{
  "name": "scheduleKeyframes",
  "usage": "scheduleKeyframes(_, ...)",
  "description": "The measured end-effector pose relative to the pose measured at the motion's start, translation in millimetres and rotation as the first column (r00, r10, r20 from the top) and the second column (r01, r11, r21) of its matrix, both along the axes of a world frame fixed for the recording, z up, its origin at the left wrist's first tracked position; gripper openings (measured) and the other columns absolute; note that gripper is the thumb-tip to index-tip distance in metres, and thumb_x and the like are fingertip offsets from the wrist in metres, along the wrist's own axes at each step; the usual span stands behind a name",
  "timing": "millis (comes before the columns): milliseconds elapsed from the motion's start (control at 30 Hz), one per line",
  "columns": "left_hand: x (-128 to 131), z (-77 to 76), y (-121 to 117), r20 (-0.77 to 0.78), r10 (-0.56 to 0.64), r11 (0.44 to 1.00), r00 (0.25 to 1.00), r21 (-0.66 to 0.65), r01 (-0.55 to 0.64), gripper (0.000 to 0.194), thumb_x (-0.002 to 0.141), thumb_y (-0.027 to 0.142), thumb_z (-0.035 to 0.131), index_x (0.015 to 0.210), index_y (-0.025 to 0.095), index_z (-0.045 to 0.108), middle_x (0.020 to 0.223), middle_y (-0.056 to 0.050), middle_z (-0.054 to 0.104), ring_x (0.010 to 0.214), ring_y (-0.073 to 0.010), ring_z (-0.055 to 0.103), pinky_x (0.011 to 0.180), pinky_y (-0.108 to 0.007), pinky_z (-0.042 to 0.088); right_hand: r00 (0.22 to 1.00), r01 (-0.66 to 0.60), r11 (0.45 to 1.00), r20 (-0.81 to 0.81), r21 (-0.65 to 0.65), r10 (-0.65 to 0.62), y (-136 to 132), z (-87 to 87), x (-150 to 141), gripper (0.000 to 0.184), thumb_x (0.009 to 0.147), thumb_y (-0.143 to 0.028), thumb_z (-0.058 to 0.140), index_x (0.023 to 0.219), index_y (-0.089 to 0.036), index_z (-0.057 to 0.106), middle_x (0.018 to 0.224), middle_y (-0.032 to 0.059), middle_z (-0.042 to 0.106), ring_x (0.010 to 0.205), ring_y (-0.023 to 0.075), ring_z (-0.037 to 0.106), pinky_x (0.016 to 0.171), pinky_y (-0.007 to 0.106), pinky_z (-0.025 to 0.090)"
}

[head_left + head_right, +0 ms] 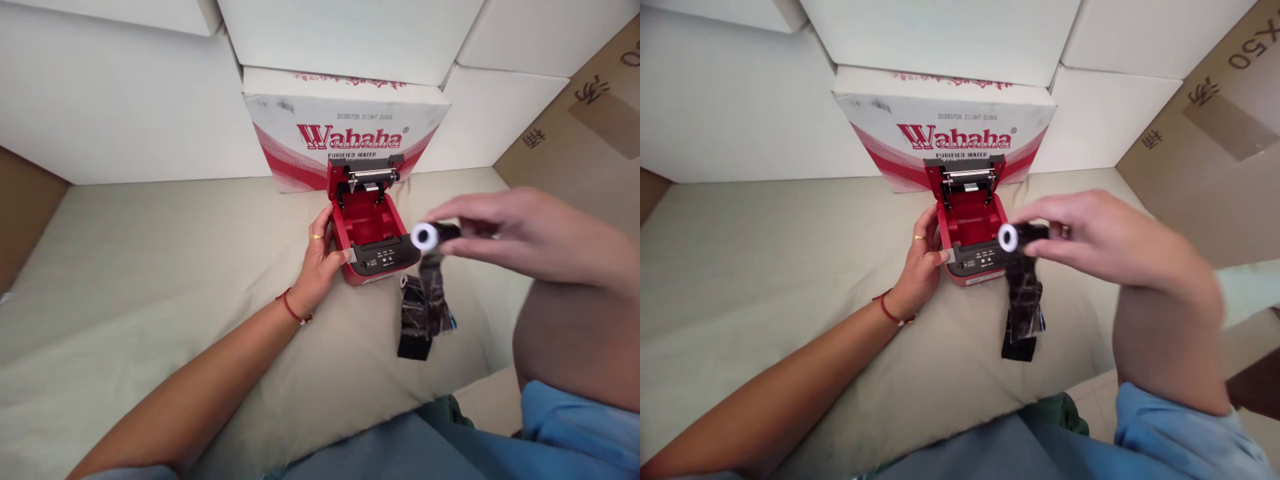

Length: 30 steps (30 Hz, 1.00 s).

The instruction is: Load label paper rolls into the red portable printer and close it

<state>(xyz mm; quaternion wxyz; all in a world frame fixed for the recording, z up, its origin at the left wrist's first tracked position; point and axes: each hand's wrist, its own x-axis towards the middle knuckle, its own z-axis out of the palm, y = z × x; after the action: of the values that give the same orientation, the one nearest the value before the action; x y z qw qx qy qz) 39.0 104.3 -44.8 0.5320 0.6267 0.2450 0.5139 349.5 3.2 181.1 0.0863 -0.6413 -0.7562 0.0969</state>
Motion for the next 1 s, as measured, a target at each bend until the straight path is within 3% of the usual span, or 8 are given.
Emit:
scheduleKeyframes(167,-1,2.7,-1,-0.005,-0.031,0.999,1.000,0.027,0.031,0.093,0.101,0.067,0.076,0.178,0.042,0.031,0.192,-0.009,0.031,0.174,-0.0370,0.043,0.142,-0.055,0.045,0.992,-0.087,0.996,0.087,-0.026,0.089,52,-27.4,-89,0.037,0.104,-0.039,0.074,0.136,-0.024,0.082,0.125,0.0141,0.087,0.114,0.0358,0.080,0.093,0.044,0.060)
scheduleKeyframes(267,-1,2.9,-2,0.004,-0.036,0.999,0.999,0.011,0.036,0.093,0.101,0.065,0.077,0.178,0.041,0.031,0.192,-0.009,0.030,0.176,-0.0371,0.041,0.145,-0.056,0.041,0.979,-0.099,0.992,0.171,-0.081,0.111,77,-39.5,-123,0.034,0.102,-0.019,0.066,0.132,-0.020,0.083,0.132,0.0162,0.085,0.115,0.0358,0.080,0.092,0.043,0.058)
scheduleKeyframes(400,1,4.5,-4,0.034,-0.016,1.000,0.999,-0.026,0.016,0.088,0.101,0.059,0.077,0.177,0.041,0.035,0.191,-0.008,0.032,0.177,-0.0370,0.038,0.147,-0.059,0.035,0.971,-0.077,0.986,0.211,-0.145,0.107,98,-44.4,-139,0.043,0.101,-0.010,0.059,0.138,-0.017,0.081,0.137,0.0185,0.085,0.119,0.0379,0.081,0.093,0.044,0.057)
scheduleKeyframes(533,-1,7.2,-4,0.027,-0.046,0.999,0.999,-0.014,0.046,0.089,0.101,0.057,0.077,0.177,0.041,0.035,0.189,-0.008,0.034,0.178,-0.0377,0.035,0.148,-0.060,0.034,0.983,-0.103,0.983,0.138,-0.151,0.124,107,-49.6,-133,0.043,0.100,-0.007,0.059,0.133,-0.017,0.084,0.134,0.0168,0.087,0.117,0.0350,0.082,0.095,0.041,0.058)
scheduleKeyframes(667,-3,8.5,-3,-0.019,-0.040,0.998,0.999,0.045,0.041,0.087,0.104,0.056,0.074,0.178,0.042,0.032,0.189,-0.007,0.035,0.178,-0.0362,0.036,0.147,-0.059,0.035,0.977,-0.198,0.980,-0.084,-0.025,0.195,93,-53.7,-113,0.041,0.099,-0.009,0.064,0.131,-0.021,0.087,0.134,0.0105,0.088,0.122,0.0319,0.082,0.106,0.043,0.061)
scheduleKeyframes(800,-2,8.8,-4,-0.087,0.013,0.995,0.996,0.101,-0.004,0.083,0.107,0.052,0.068,0.179,0.042,0.029,0.187,-0.009,0.038,0.174,-0.0333,0.042,0.144,-0.056,0.041,0.863,-0.326,0.926,-0.341,0.191,0.374,47,-60.8,-90,0.027,0.112,-0.030,0.066,0.125,-0.027,0.089,0.130,0.0067,0.090,0.117,0.0267,0.086,0.109,0.043,0.067)
scheduleKeyframes(867,-3,10.5,-6,-0.120,0.071,0.989,0.990,0.140,-0.054,0.080,0.108,0.052,0.066,0.179,0.041,0.031,0.186,-0.010,0.039,0.173,-0.0327,0.044,0.142,-0.055,0.043,0.828,-0.372,0.890,-0.341,0.263,0.446,22,-68.7,-81,0.025,0.112,-0.032,0.070,0.129,-0.031,0.088,0.141,0.0065,0.087,0.129,0.0271,0.084,0.119,0.048,0.065)
scheduleKeyframes(1000,-7,22.1,-17,-0.183,0.271,0.923,0.945,0.329,-0.201,0.068,0.113,0.054,0.057,0.176,0.036,0.040,0.178,-0.013,0.047,0.172,-0.0341,0.044,0.142,-0.059,0.042,0.863,-0.332,0.877,-0.263,0.347,0.431,-10,-87.9,-68,0.036,0.111,-0.024,0.071,0.143,-0.036,0.083,0.152,0.0055,0.082,0.147,0.0273,0.076,0.136,0.056,0.052)
